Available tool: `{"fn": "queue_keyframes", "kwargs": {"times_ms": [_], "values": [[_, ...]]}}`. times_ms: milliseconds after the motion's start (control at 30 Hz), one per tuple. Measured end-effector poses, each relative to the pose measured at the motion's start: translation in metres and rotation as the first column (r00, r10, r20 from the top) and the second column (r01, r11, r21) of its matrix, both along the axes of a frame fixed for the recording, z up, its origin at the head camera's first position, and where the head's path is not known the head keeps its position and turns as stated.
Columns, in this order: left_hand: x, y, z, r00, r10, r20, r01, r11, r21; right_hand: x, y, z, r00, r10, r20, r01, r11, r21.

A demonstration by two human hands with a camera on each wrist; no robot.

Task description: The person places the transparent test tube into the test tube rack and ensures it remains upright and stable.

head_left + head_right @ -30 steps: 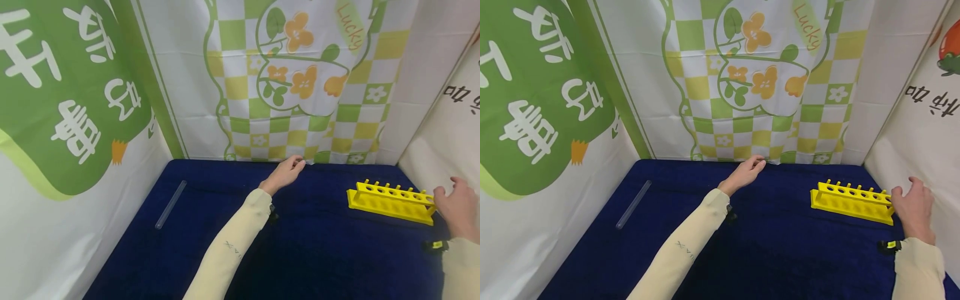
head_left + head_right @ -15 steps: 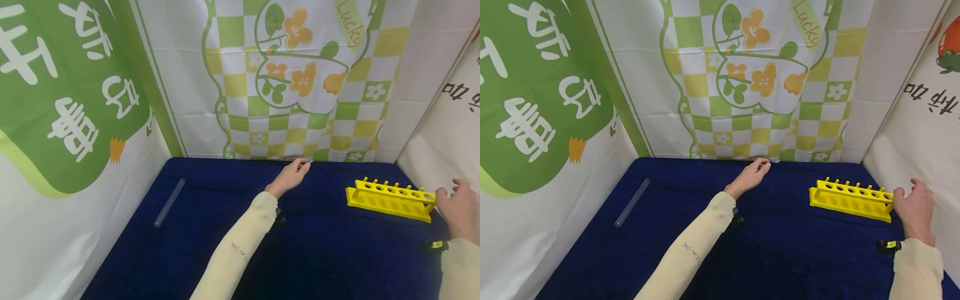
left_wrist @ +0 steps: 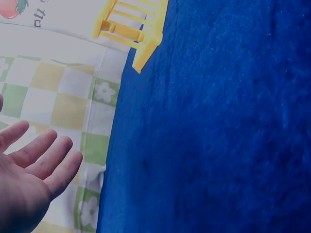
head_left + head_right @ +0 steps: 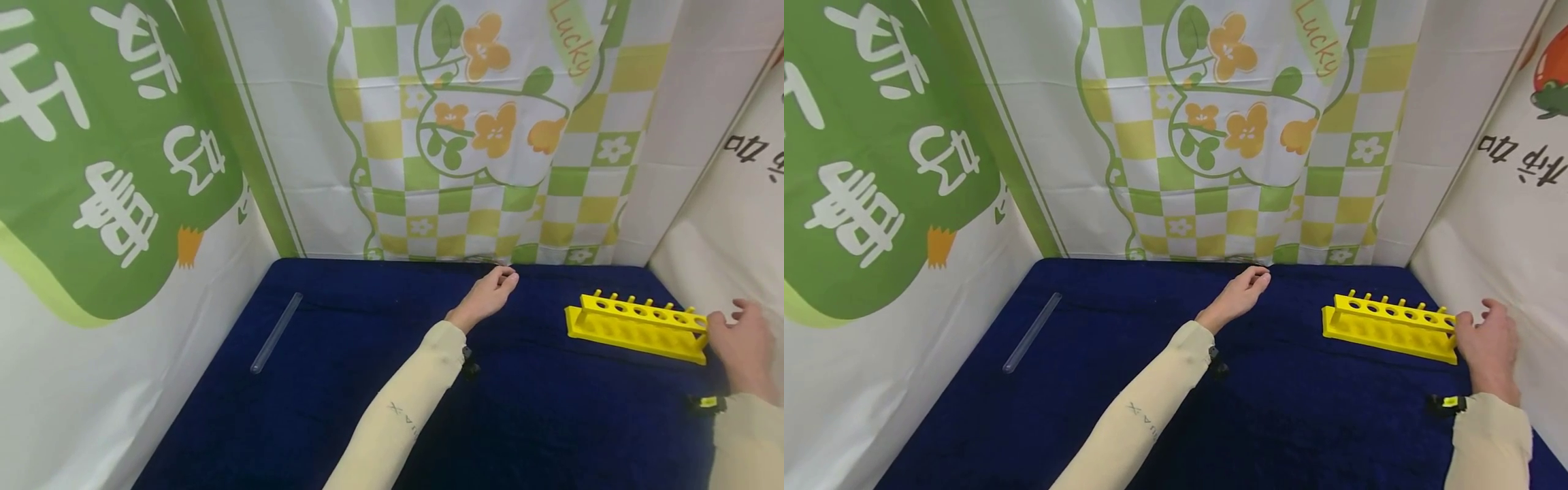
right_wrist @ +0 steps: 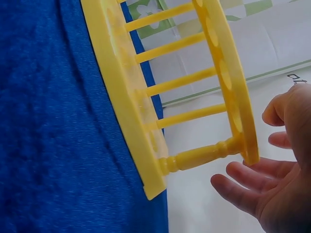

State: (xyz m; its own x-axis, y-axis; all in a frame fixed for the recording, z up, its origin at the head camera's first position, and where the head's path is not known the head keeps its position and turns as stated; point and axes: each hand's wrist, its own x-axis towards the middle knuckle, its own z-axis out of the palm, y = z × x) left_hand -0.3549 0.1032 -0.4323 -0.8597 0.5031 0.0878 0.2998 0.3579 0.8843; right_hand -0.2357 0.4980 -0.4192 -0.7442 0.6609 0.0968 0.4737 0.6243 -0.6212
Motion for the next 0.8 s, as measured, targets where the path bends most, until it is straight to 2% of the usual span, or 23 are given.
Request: {"fn": "queue_keyframes", "kwargs": {"times_ms": [400,633,800], "values": [[0.004,0.01,-0.005,1.0,0.016,-0.001,-0.016,0.999,-0.029,0.001,0.004,-0.017,0.999,0.033,0.021,-0.032,0.998,-0.048],[0.005,0.019,-0.008,1.0,0.016,-0.006,-0.017,1.0,-0.021,-0.001,0.004,-0.02,1.0,0.003,0.008,-0.002,0.996,-0.093],[0.008,0.028,-0.015,1.0,0.015,0.007,-0.015,1.0,-0.017,-0.002,0.003,-0.019,0.999,-0.039,0.011,0.04,0.989,-0.139]]}}
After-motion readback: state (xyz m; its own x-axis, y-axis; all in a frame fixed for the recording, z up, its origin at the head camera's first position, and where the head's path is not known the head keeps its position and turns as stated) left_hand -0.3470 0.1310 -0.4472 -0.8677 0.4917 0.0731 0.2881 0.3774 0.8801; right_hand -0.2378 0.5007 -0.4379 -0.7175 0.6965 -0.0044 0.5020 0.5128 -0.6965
